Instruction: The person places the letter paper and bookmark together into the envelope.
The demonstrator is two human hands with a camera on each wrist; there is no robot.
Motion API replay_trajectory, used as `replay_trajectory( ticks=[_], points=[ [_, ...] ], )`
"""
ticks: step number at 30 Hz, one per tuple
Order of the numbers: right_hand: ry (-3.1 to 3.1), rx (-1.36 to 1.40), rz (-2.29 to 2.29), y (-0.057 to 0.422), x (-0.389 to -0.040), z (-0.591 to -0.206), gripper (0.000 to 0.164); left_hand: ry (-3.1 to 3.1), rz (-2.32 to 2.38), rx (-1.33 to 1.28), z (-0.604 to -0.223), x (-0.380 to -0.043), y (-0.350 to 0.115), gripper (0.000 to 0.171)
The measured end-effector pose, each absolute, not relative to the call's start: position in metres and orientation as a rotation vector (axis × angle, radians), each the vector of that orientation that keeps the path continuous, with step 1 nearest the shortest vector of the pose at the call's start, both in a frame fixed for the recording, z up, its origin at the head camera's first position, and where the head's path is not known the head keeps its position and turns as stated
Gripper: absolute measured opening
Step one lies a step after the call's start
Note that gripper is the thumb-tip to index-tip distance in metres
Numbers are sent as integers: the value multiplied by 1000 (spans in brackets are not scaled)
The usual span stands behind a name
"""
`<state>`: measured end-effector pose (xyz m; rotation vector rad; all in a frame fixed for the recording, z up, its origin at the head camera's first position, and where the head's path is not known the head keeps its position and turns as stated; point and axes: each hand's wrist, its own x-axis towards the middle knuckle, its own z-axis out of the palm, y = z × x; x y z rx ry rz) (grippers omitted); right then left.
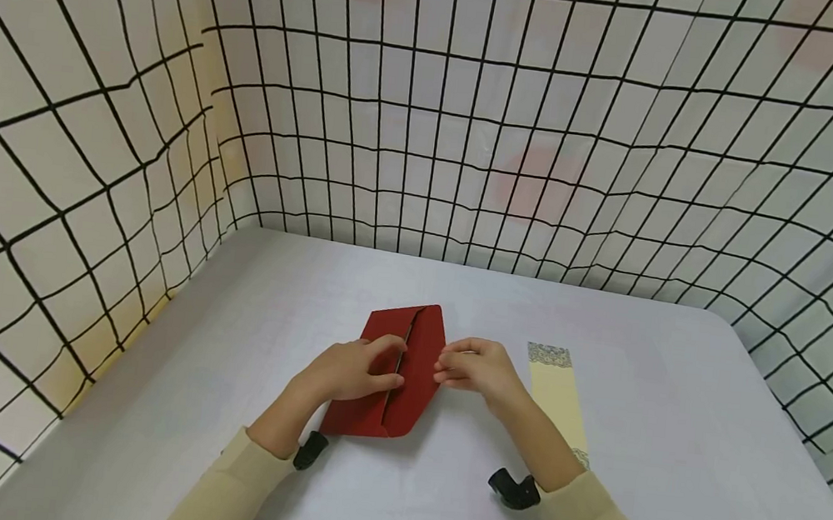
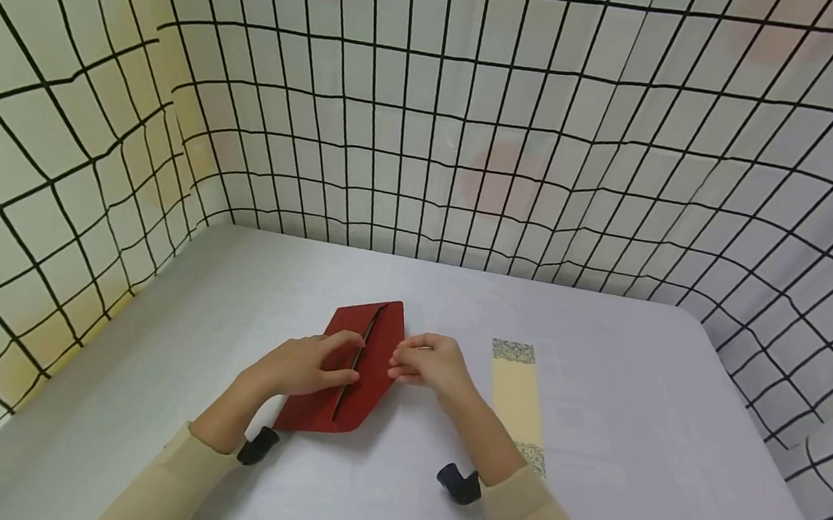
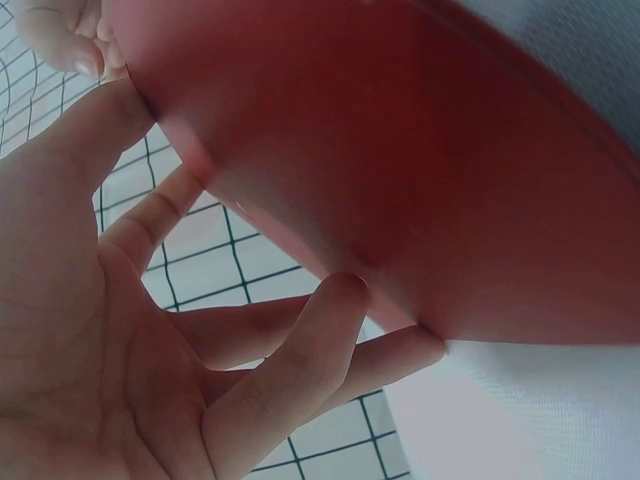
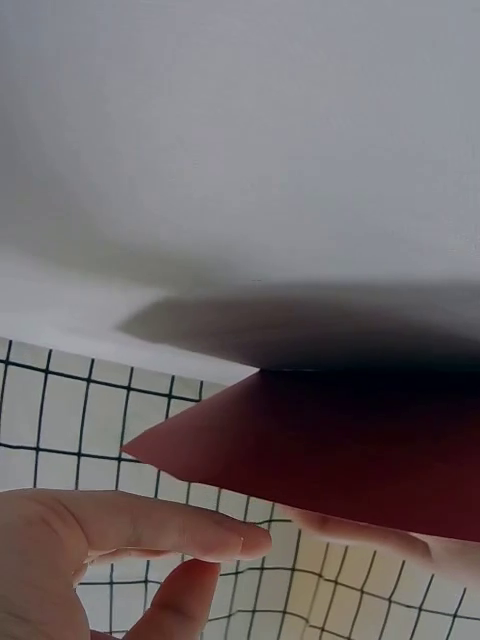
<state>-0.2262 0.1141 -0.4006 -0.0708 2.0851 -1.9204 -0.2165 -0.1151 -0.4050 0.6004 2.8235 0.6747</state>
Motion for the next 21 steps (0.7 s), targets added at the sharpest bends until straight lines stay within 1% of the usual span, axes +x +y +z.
replay_trajectory(
  ticks=[11, 21],
  points=[
    [2183, 18, -1923, 157, -224, -388, 25, 2821, 686, 615, -403, -217, -111, 46],
    [2264, 117, -1835, 203, -216, -399, 30, 2818, 687, 582, -404, -214, -114, 44]
  ],
)
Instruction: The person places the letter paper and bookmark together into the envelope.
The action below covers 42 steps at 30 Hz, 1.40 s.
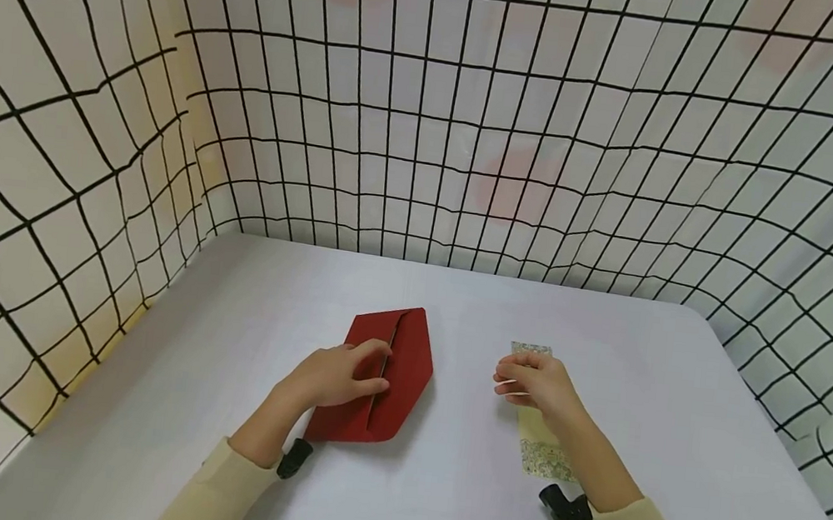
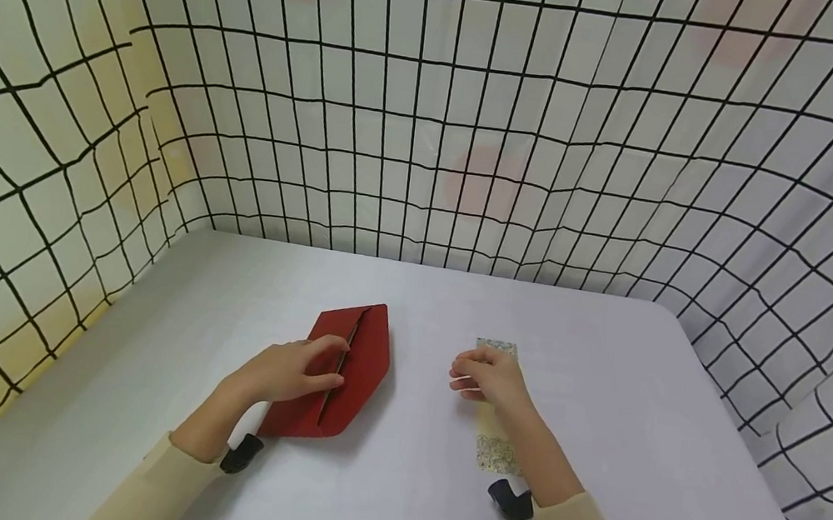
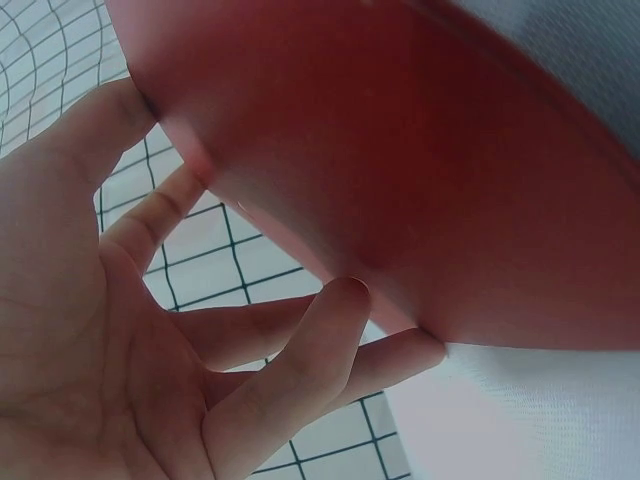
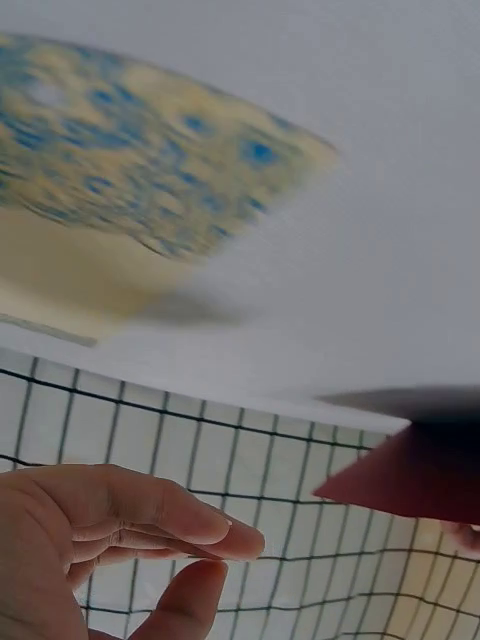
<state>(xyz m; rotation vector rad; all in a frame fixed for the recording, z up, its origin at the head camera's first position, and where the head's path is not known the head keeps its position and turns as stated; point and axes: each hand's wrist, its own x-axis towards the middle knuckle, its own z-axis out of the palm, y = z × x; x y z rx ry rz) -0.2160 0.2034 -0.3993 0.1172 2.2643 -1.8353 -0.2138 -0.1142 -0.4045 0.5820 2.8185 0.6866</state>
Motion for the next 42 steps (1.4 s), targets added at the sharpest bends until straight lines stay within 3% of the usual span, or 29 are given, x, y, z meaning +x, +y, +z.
replay_trajectory(
  ticks=[15, 42],
  points=[
    [2392, 265, -1706, 259, -218, -417, 31, 2820, 668, 577, -403, -212, -113, 44],
    [2692, 486, -1259, 278, -222, -432, 32, 2822, 668, 597, -406, -214, -114, 45]
  ],
)
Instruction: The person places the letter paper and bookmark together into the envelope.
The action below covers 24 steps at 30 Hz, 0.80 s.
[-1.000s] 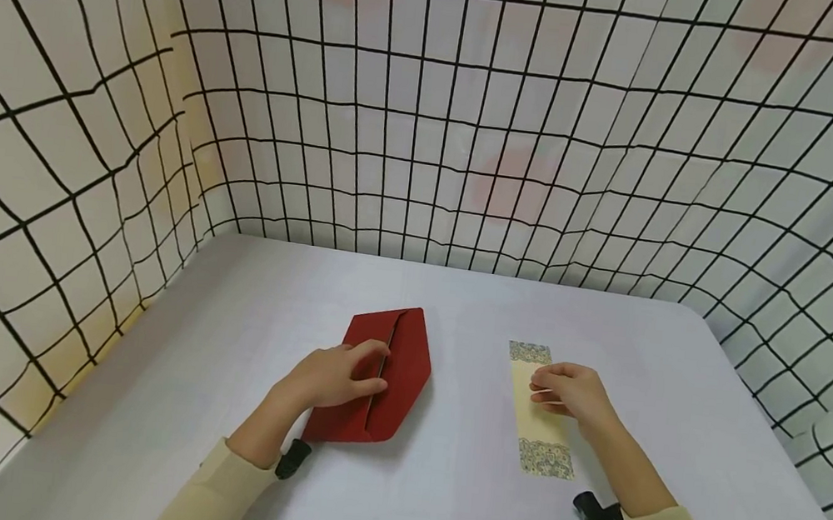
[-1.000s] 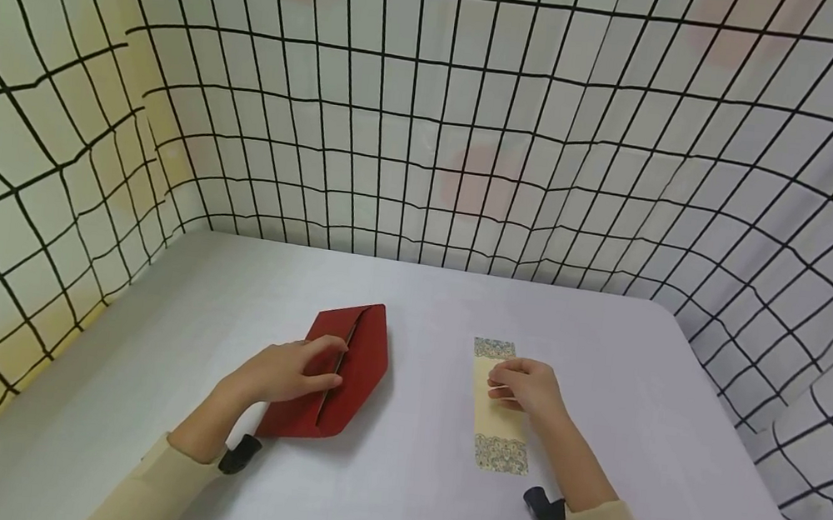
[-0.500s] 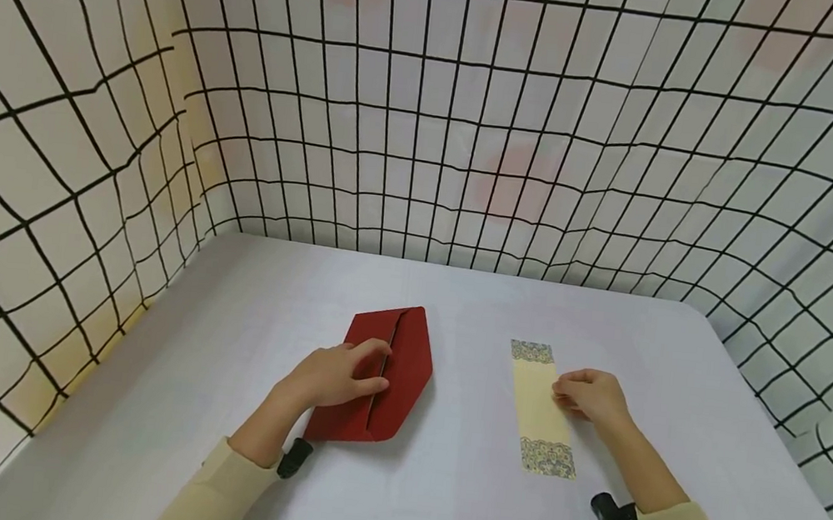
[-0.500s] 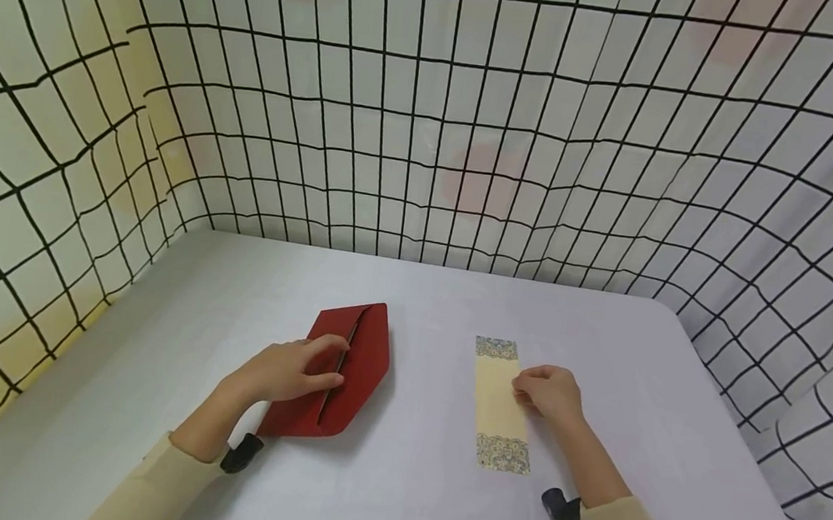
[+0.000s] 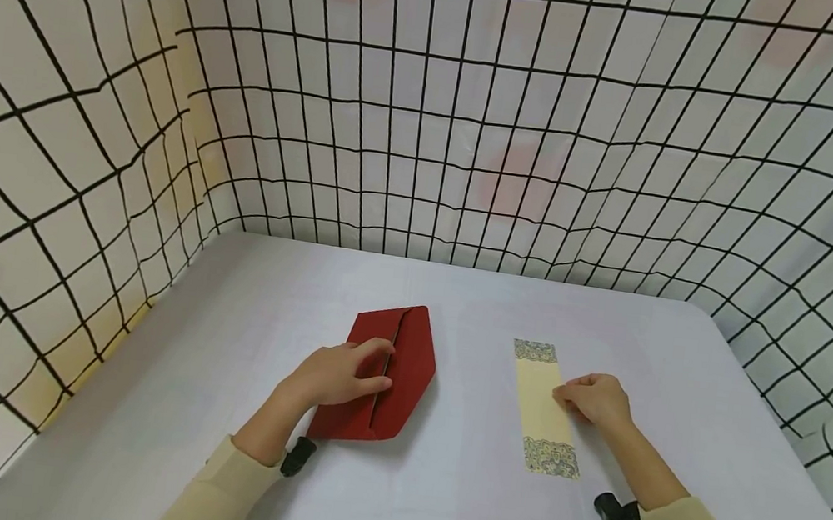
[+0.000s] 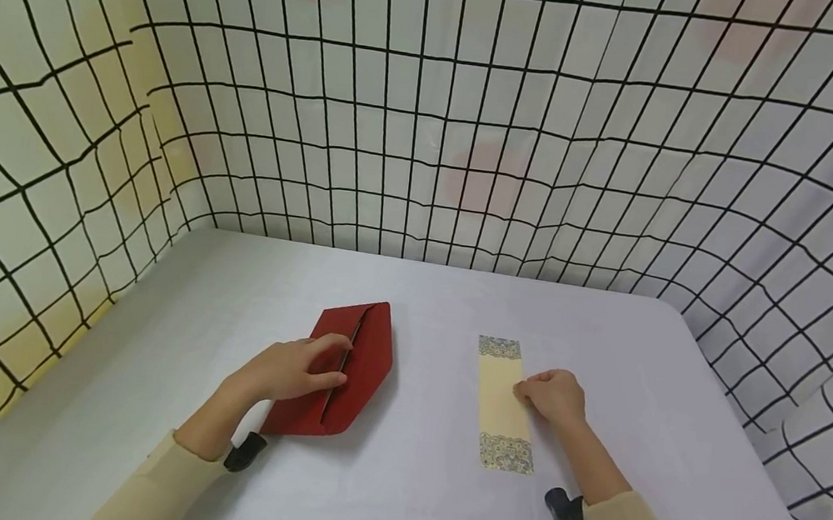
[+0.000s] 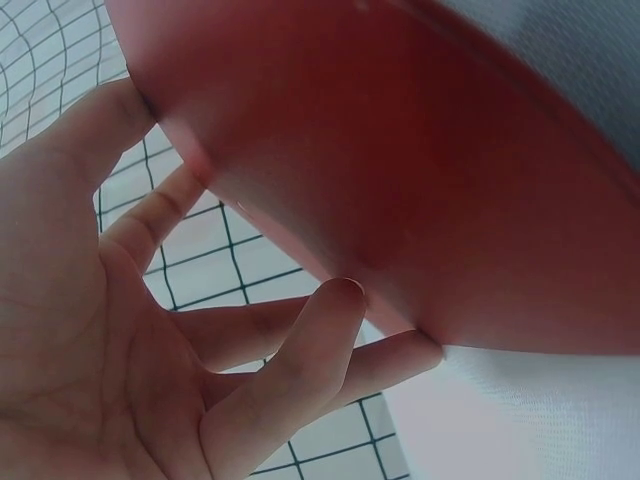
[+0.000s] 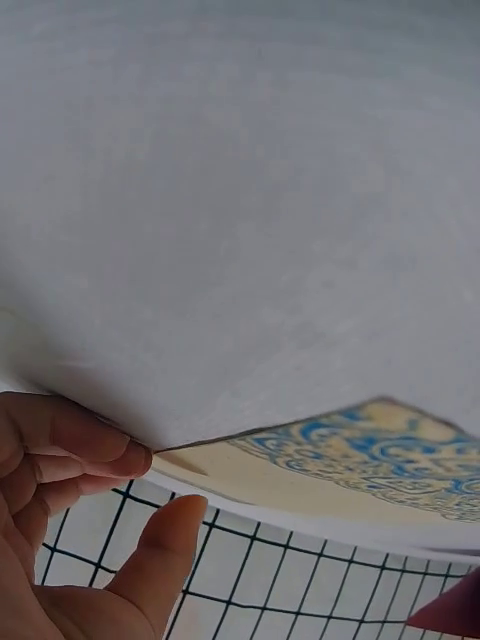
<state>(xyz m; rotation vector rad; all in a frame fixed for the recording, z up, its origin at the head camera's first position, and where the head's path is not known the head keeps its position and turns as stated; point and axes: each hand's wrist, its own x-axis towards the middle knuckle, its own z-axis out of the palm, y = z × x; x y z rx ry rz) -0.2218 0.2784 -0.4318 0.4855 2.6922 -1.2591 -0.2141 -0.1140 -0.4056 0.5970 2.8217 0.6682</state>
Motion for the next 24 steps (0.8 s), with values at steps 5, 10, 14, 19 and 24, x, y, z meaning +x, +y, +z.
replay_trajectory(
  ticks=[5, 10, 14, 19, 24],
  points=[
    [2736, 467, -1135, 276, -221, -433, 39, 2820, 673, 593, -406, -213, -114, 44],
    [2770, 420, -980, 274, -221, -433, 46, 2816, 674, 583, -405, -212, -114, 44],
    [2763, 427, -951, 272, -221, -432, 46, 2815, 675, 584, -404, -212, -113, 45],
    [2728, 471, -952, 270, -221, -429, 46, 2817, 665, 582, -403, -212, -113, 45],
    [2733, 468, -980, 271, -220, -428, 50, 2817, 665, 576, -401, -212, -113, 44]
  ],
)
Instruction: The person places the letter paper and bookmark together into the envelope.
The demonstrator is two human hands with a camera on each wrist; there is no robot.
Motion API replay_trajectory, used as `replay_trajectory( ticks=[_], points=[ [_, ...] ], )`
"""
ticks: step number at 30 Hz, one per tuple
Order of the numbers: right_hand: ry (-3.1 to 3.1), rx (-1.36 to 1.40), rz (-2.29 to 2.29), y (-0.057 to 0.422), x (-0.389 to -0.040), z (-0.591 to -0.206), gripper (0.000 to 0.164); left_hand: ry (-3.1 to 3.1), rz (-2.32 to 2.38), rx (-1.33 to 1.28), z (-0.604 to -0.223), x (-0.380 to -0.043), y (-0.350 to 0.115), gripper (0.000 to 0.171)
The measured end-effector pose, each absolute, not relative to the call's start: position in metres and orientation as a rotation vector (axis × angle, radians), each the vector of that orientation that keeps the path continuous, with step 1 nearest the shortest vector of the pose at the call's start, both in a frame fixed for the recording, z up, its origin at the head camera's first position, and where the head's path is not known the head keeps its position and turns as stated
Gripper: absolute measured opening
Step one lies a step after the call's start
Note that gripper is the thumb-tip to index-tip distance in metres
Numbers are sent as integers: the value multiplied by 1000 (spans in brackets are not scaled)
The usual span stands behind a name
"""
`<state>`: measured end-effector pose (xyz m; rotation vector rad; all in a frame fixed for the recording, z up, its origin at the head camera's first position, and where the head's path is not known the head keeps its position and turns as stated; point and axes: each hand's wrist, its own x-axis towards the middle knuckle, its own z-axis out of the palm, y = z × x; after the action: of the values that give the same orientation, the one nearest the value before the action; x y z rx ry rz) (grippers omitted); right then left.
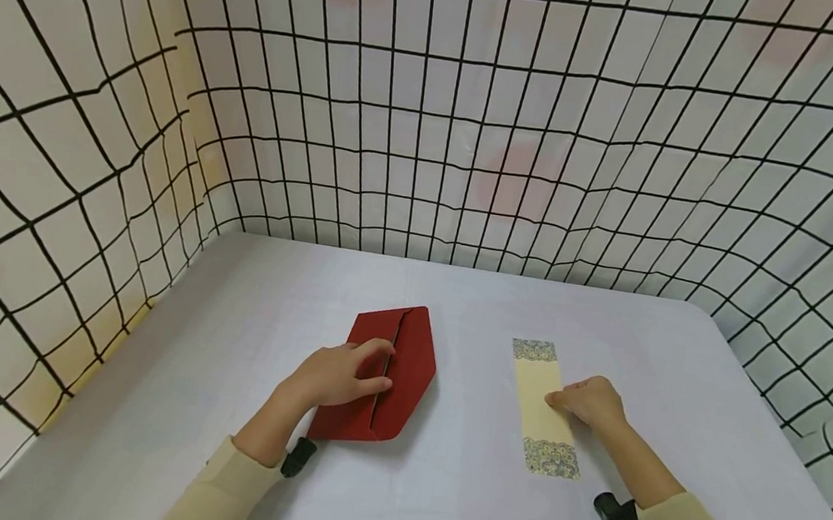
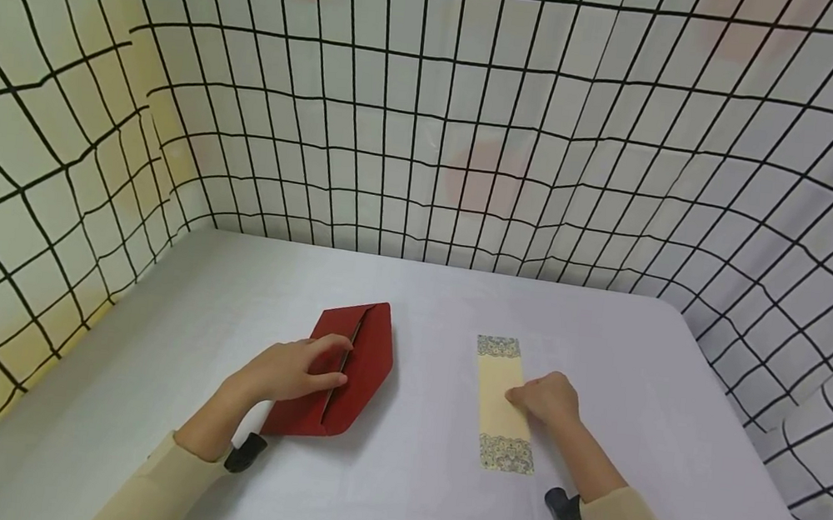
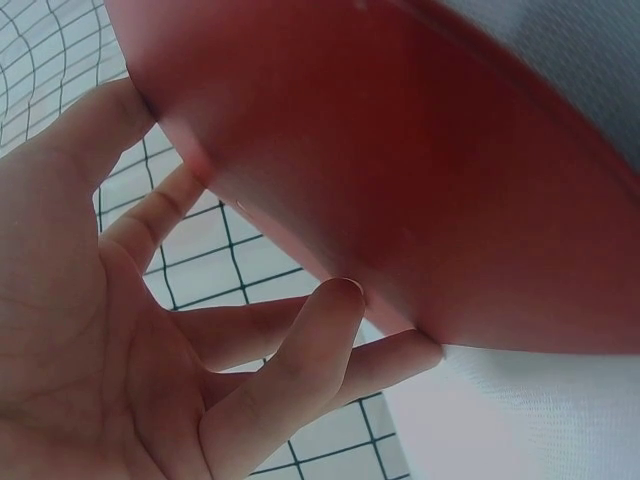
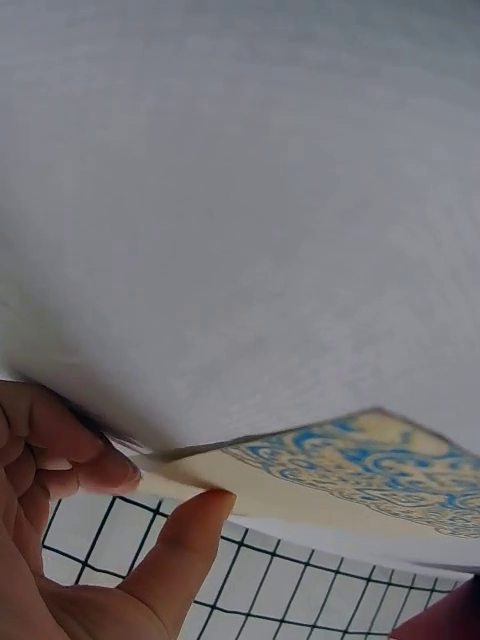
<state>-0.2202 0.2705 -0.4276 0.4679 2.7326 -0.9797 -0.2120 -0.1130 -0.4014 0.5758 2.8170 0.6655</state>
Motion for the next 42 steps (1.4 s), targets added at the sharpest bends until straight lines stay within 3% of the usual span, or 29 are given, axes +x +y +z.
replay_trajectory(
  ticks=[12, 22, 42],
  points=[
    [2466, 386, -1332, 285, -220, -426, 25, 2814, 671, 579, -404, -211, -113, 44],
    [2328, 225, -1568, 283, -218, -417, 35, 2826, 666, 583, -402, -211, -113, 44],
    [2167, 88, -1801, 251, -208, -398, 30, 2827, 666, 593, -402, -213, -113, 44]
  ],
)
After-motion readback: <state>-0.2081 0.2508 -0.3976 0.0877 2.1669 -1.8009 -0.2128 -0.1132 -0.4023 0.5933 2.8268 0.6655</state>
